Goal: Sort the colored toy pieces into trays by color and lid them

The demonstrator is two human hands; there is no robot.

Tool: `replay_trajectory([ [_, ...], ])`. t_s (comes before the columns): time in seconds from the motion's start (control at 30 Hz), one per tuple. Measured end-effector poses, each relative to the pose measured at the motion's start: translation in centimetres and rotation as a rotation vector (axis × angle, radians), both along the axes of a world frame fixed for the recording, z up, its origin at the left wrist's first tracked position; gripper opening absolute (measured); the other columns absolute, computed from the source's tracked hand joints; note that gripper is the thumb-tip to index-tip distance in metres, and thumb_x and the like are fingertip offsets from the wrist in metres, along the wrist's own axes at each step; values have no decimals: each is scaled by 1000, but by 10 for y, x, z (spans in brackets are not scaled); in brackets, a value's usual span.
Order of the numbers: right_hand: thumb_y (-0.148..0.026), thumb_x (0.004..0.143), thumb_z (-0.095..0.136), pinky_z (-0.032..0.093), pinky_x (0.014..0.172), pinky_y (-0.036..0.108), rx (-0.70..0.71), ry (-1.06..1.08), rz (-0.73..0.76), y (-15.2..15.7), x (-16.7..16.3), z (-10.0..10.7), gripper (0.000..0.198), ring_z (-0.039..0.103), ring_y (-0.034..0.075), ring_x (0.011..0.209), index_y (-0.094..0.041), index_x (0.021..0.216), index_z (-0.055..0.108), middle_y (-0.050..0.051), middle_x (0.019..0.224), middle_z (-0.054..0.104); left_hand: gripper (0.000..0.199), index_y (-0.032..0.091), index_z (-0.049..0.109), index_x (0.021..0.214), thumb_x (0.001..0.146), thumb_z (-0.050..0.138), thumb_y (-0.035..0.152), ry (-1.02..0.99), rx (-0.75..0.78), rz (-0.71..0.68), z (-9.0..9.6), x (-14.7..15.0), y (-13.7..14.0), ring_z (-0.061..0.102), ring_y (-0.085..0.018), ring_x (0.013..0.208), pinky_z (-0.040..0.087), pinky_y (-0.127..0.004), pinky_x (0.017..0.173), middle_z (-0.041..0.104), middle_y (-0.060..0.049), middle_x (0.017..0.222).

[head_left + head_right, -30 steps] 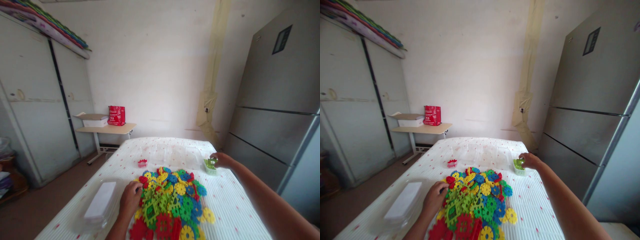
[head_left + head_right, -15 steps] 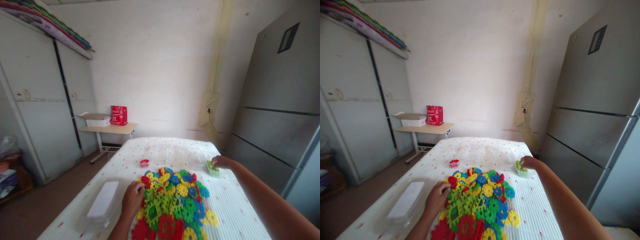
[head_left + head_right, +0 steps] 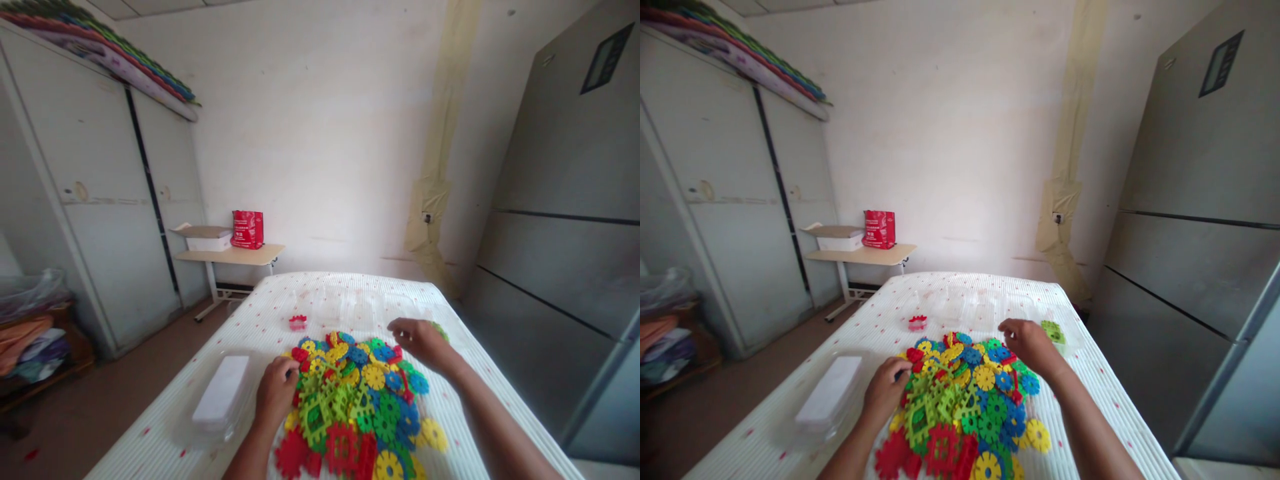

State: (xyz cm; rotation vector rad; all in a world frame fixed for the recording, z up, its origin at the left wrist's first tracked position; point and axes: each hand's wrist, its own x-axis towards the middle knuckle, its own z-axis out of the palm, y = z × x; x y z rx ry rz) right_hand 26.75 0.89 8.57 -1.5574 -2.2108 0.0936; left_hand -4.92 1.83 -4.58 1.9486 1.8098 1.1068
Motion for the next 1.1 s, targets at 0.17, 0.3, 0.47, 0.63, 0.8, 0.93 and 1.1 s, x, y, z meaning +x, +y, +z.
replay_trajectory([
  [0.17, -13, 64, 50, 40, 66, 23, -173, -100, 257, -40, -51, -22, 37, 59, 15, 78, -25, 97, 62, 1, 94, 65, 18, 19, 63, 77, 72, 46, 16, -13, 3, -5, -1, 0, 0, 56, -16, 86, 41, -28, 83, 62, -3, 87],
  [0.3, -12, 61, 52, 39, 71, 24, -191, -189, 272, -50, -63, -45, 39, 57, 18, 90, -24, 97, 59, 4, 109, 58, 18, 19, 64, 77, 72, 46, 14, -3, 27, -5, -5, -2, 2, 56, -15, 86, 40, -27, 83, 62, -3, 86],
  [0.47, -9, 61, 47, 37, 71, 22, -165, -191, 266, -46, -65, -57, 36, 56, 17, 90, -22, 93, 56, 3, 101, 59, 18, 18, 64, 78, 74, 46, 15, -7, 33, 1, -4, -1, 1, 56, -14, 87, 40, -26, 83, 62, -3, 87],
  [0.63, -23, 69, 50, 37, 67, 25, -132, -157, 125, -41, -60, -58, 32, 58, 19, 82, -23, 101, 54, 4, 96, 62, 18, 18, 63, 77, 74, 46, 14, -3, 30, -1, -3, -1, 1, 55, -15, 86, 40, -27, 83, 62, -3, 86],
  [0.8, -29, 77, 46, 37, 69, 26, -85, -62, 12, -38, -58, -62, 34, 60, 20, 84, -23, 110, 52, 5, 98, 64, 17, 19, 63, 77, 73, 46, 15, -11, 19, -4, -4, -1, 2, 56, -15, 87, 41, -27, 83, 61, -3, 86],
  [0.93, -25, 72, 48, 37, 69, 24, -104, -31, 74, -41, -63, -61, 28, 58, 18, 82, -23, 99, 54, 3, 94, 63, 18, 19, 63, 77, 74, 46, 16, -16, 31, -5, -5, -1, 1, 56, -15, 86, 41, -28, 82, 62, -3, 86],
  [1.1, -23, 67, 51, 35, 69, 24, -120, -50, 129, -47, -72, -64, 28, 56, 18, 84, -22, 95, 53, 2, 93, 61, 18, 18, 63, 78, 74, 46, 16, -17, 44, -2, -6, -2, 1, 56, -15, 86, 40, -28, 82, 62, -3, 87],
])
